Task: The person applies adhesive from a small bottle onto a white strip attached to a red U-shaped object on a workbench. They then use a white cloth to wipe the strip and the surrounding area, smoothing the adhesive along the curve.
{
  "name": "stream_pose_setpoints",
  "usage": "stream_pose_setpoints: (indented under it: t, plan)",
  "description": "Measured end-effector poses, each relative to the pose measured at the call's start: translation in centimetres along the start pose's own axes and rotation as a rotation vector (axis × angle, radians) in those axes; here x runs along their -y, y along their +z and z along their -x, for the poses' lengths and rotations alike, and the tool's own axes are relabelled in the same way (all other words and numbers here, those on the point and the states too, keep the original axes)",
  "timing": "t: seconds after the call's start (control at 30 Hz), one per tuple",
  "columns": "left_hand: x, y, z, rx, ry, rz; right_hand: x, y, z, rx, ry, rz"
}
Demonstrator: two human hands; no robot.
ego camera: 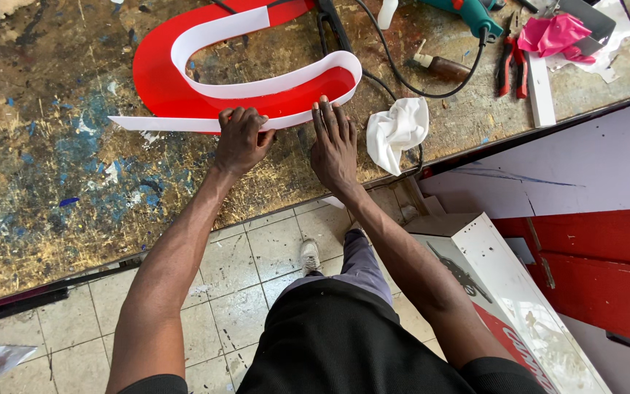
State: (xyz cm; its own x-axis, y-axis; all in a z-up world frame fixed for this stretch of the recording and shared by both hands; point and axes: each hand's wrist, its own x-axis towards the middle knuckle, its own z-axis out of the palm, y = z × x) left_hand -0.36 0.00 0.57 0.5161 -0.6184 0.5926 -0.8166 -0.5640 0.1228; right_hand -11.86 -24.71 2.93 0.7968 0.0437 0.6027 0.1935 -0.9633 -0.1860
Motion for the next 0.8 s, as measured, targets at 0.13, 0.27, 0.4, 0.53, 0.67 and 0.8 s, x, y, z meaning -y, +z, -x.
stream_pose_setpoints:
  t: [0.13,0.27,0.4,0.53,0.67,0.8]
  plan:
    - [0.7,1.1,0.4,-0.007,-0.008,0.015,0.0,-0.1,-0.1,0.012,0.009,0.0]
    - [-0.2,-0.2,-0.3,-0.009,-0.007,-0.004,0.1,-0.2,-0.1,0.035,0.02,-0.027]
    - [0.0,0.0,0.0,-0.002,-0.015,0.011,0.3,-0.6,-0.1,0.048,0.022,-0.038]
    - [0.3,0.4,0.1,0.001,-0.012,0.014,0.4,-0.6,-0.2,0.054,0.032,-0.054]
    - [0.3,0.2,-0.2,0.008,-0.017,0.018,0.2,-0.1,-0.2,0.063,0.04,-0.063]
    - [0.7,0.8,0.3,-0.043,0.017,0.021,0.1,0.1,0.2,0.079,0.048,-0.111]
